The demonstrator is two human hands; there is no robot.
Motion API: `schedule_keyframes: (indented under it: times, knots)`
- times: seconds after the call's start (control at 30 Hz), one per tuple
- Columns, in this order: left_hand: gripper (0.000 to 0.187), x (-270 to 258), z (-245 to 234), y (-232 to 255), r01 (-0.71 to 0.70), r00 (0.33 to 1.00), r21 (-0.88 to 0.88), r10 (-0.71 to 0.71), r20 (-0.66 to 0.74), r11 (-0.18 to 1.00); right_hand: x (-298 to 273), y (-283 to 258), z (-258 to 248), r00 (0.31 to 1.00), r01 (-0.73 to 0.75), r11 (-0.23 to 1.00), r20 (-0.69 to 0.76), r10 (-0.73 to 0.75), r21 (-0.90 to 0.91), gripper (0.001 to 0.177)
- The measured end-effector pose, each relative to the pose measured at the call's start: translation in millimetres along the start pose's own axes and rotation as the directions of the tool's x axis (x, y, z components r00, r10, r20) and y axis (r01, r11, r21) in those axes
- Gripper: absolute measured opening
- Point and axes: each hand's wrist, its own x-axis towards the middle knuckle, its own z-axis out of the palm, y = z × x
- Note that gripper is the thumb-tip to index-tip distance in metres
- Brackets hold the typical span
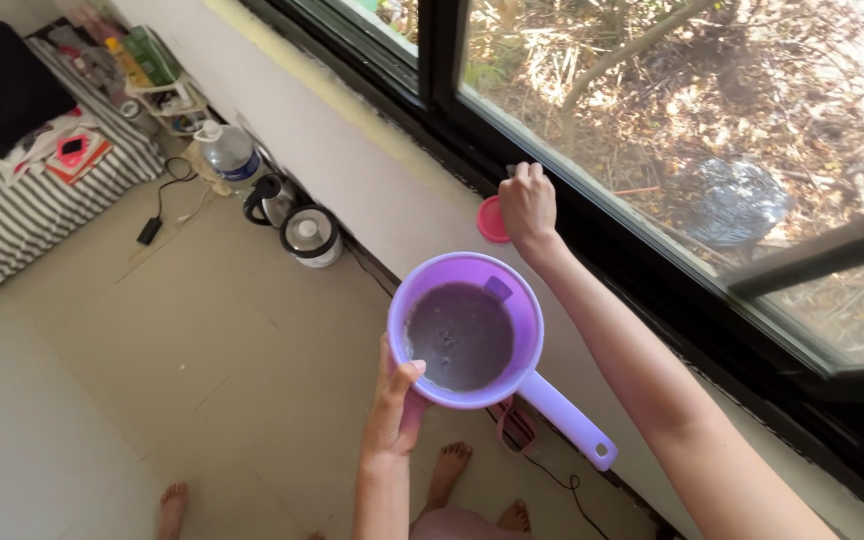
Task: The recorder cleans the frame and sill of a sliding window using a damp cloth dipped in soapy water.
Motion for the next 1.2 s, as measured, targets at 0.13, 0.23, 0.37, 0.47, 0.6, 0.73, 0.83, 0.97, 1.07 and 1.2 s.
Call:
schedule_keyframes:
  times: [0.13, 0.23, 0.37, 0.47, 0.6, 0.73, 0.83, 0.97, 1.07, 1.2]
  knots:
    - [0.077, 1.1, -2.3, 3.9, -0.051, 0.999, 0.026, 0.051, -0.002, 0.998, 20.4, -11.3, 1.8, 1.000, 0.013, 1.000, 0.027, -0.012, -0.008, 0.013]
    - [0.079, 0.7, 0.3, 10.0, 0.053, 0.997, 0.000, -0.053, -0.053, 0.999, 32.0, -17.1, 5.4, 0.999, 0.016, 1.000, 0.032, -0.016, -0.003, 0.013]
    - [0.081, 3.6, -5.0, 8.0, 0.051, 0.997, -0.004, -0.051, -0.057, 0.999, 50.0, -26.7, 12.8, 0.999, 0.040, 0.999, 0.008, -0.040, 0.010, 0.013]
    - [0.082, 6.8, -11.0, 4.1, 0.040, 0.997, -0.012, -0.041, -0.063, 0.999, 63.4, -34.7, 17.9, 0.999, 0.052, 0.999, -0.002, -0.052, 0.009, 0.012]
    - [0.083, 10.4, -17.5, 0.5, 0.038, 0.997, -0.033, -0.040, -0.061, 0.999, 79.1, -45.0, 21.8, 0.997, 0.071, 0.997, -0.009, -0.071, 0.002, 0.009]
    - [0.082, 14.4, -24.7, -0.7, 0.027, 0.997, -0.032, -0.029, -0.073, 0.999, 94.1, -57.0, 26.4, 0.995, 0.092, 0.996, -0.032, -0.092, 0.005, 0.008]
    - [0.080, 18.5, -29.1, -2.4, 0.041, 0.993, -0.047, -0.046, -0.110, 0.998, 104.2, -64.2, 35.0, 0.991, 0.107, 0.994, -0.079, -0.108, -0.012, 0.010]
    - [0.078, 23.2, -30.4, 2.0, 0.011, 0.992, -0.042, -0.016, -0.124, 0.999, 115.6, -71.7, 42.7, 0.989, 0.105, 0.994, -0.103, -0.105, 0.001, 0.010]
    - [0.078, 26.5, -33.5, 1.5, 0.010, 0.991, -0.041, -0.015, -0.134, 0.999, 116.8, -70.5, 45.8, 0.987, 0.110, 0.993, -0.119, -0.105, 0.032, 0.010]
    - [0.080, 28.0, -36.0, 0.7, -0.034, 0.990, -0.014, 0.031, -0.140, 0.999, 112.4, -60.2, 19.6, 0.988, 0.124, 0.979, -0.112, -0.107, 0.163, 0.008]
